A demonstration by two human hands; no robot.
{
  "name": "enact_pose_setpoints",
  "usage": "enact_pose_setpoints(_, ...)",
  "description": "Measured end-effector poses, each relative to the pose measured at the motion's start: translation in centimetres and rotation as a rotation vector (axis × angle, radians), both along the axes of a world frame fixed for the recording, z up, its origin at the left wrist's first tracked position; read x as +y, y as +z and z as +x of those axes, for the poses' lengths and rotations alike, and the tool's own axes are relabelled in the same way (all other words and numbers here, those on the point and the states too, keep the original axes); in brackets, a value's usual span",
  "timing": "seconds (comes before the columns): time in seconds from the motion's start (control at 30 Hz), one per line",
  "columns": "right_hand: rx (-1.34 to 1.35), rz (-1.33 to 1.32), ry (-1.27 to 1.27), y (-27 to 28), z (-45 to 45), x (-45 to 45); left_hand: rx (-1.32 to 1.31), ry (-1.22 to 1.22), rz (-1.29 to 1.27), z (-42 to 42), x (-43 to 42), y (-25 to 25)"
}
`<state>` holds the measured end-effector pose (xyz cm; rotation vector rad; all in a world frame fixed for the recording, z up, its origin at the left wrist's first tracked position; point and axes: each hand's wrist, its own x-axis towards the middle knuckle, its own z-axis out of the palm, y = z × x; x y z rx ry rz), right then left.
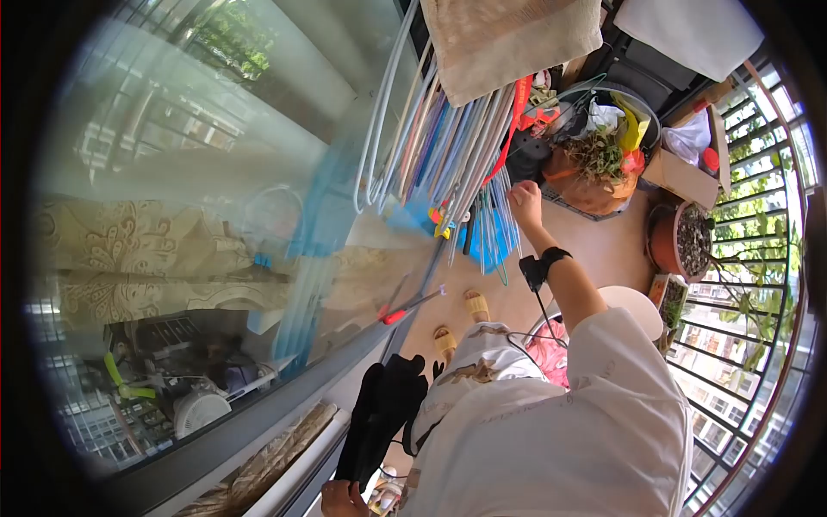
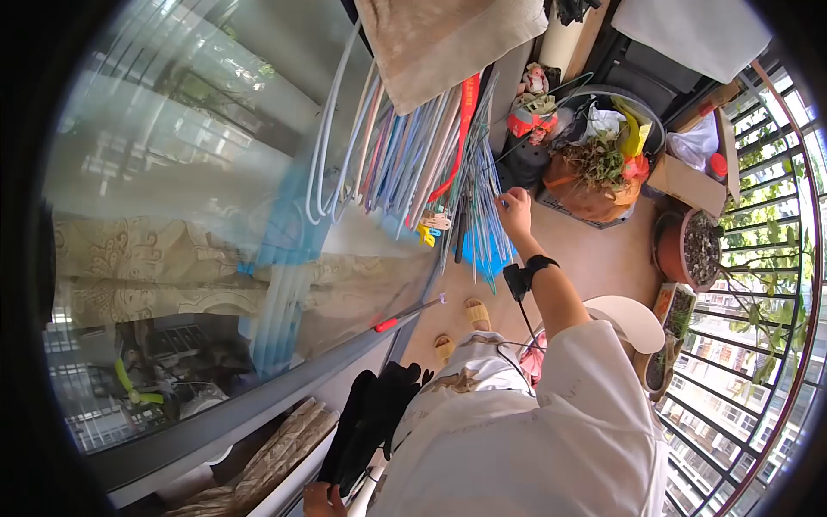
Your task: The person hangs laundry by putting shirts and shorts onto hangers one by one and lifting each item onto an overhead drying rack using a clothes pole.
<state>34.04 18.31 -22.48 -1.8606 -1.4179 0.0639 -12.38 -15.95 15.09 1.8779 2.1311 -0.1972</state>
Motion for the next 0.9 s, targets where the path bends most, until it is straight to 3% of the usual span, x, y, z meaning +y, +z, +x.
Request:
enact_pose_setpoints(0.03,-0.008,0.004,0.003,0.7,-0.1,-0.8,-0.008,0.003,0.004,-0.6,-0.2,-0.4)
enact_pose_setpoints(0.1,0.284,-0.165,0.035,2.0,-0.1,-2.7,0.010,0.007,0.000,-1.4,-0.9,-1.1)
enact_pose_setpoints(0.17,0.202,-0.061,0.074,2.3,0.0,-4.7,0.006,-0.010,0.018,-1.0,-0.3,-0.6)
enact_pose_setpoints(0.23,0.430,-0.196,0.069,3.8,-0.1,-7.3,-0.027,-0.020,0.041,-1.3,-0.2,-0.4)
enact_pose_setpoints(0.4,0.519,-0.202,0.081,5.3,0.4,-13.5,-0.084,-0.073,0.082,-2.0,0.5,-0.6)
enact_pose_setpoints(0.5,0.629,-0.195,0.047,7.0,0.9,-17.2,-0.025,-0.121,-0.050,-2.6,1.1,-1.3)
enact_pose_setpoints(0.63,0.710,-0.121,-0.008,9.4,1.7,-22.7,-0.144,-0.366,-0.002,-2.3,2.4,-2.3)
enact_pose_setpoints(0.7,0.639,0.078,-0.033,10.2,1.8,-25.3,-0.191,-0.493,0.027,-2.4,2.8,-2.5)
enact_pose_setpoints(0.8,0.871,0.033,-0.202,15.9,0.6,-29.9,-0.237,-0.664,0.005,-3.6,4.1,-2.7)
enact_pose_setpoints(0.83,0.830,0.065,-0.272,17.3,-0.2,-31.4,-0.283,-0.724,-0.005,-3.7,4.6,-2.8)
enact_pose_setpoints(0.9,0.620,0.168,-0.151,18.1,0.2,-34.9,-0.283,-0.866,0.083,-2.9,5.8,-2.9)
